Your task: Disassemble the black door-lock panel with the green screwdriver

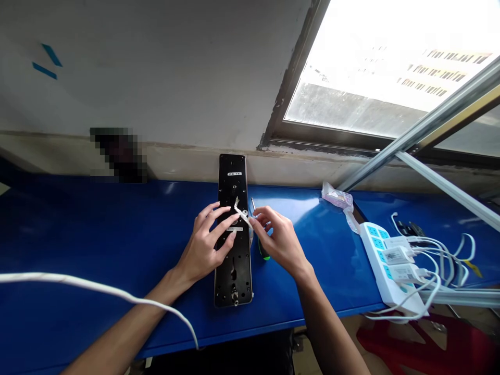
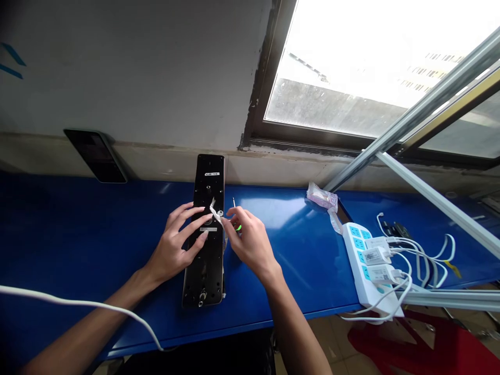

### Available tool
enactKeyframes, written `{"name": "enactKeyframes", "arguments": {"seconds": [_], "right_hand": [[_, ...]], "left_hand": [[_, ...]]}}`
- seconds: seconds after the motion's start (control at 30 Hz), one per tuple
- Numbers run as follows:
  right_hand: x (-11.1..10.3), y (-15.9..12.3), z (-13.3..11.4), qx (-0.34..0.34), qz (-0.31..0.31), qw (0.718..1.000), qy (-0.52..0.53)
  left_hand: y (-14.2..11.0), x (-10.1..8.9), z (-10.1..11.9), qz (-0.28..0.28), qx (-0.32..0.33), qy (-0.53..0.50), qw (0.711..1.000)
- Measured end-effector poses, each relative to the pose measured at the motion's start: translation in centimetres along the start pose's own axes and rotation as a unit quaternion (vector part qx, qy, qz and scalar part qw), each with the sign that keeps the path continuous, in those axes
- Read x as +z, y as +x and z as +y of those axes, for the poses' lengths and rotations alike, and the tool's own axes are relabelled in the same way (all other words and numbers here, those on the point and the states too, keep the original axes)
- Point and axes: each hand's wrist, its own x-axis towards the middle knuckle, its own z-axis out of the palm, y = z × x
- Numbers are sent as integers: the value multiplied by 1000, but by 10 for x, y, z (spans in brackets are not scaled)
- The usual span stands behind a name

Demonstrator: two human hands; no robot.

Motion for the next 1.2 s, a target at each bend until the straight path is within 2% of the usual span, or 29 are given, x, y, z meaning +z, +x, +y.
{"name": "enactKeyframes", "arguments": {"seconds": [0.17,0.37,0.5,0.67,0.8,0.9,1.0,1.2], "right_hand": [[1,13,-13,-33,2,999,25],[0,57,-8,-79,26,996,20],[10,83,-5,-130,20,991,-5],[27,93,-4,-175,56,983,-11],[29,94,-5,-221,93,971,5],[18,93,-8,-254,126,959,12],[-1,88,-15,-283,164,945,12],[-49,66,-28,-307,226,924,-14]], "left_hand": [[0,0,-7,6,-22,-5,1000],[0,1,-11,12,-55,-19,998],[0,0,-11,-3,-75,-39,996],[0,-1,-11,-15,-92,-54,994],[1,-6,-8,-19,-101,-61,993],[4,-11,-3,10,-94,-64,993],[12,-18,2,35,-67,-72,995],[45,-23,21,25,-33,-131,990]]}}
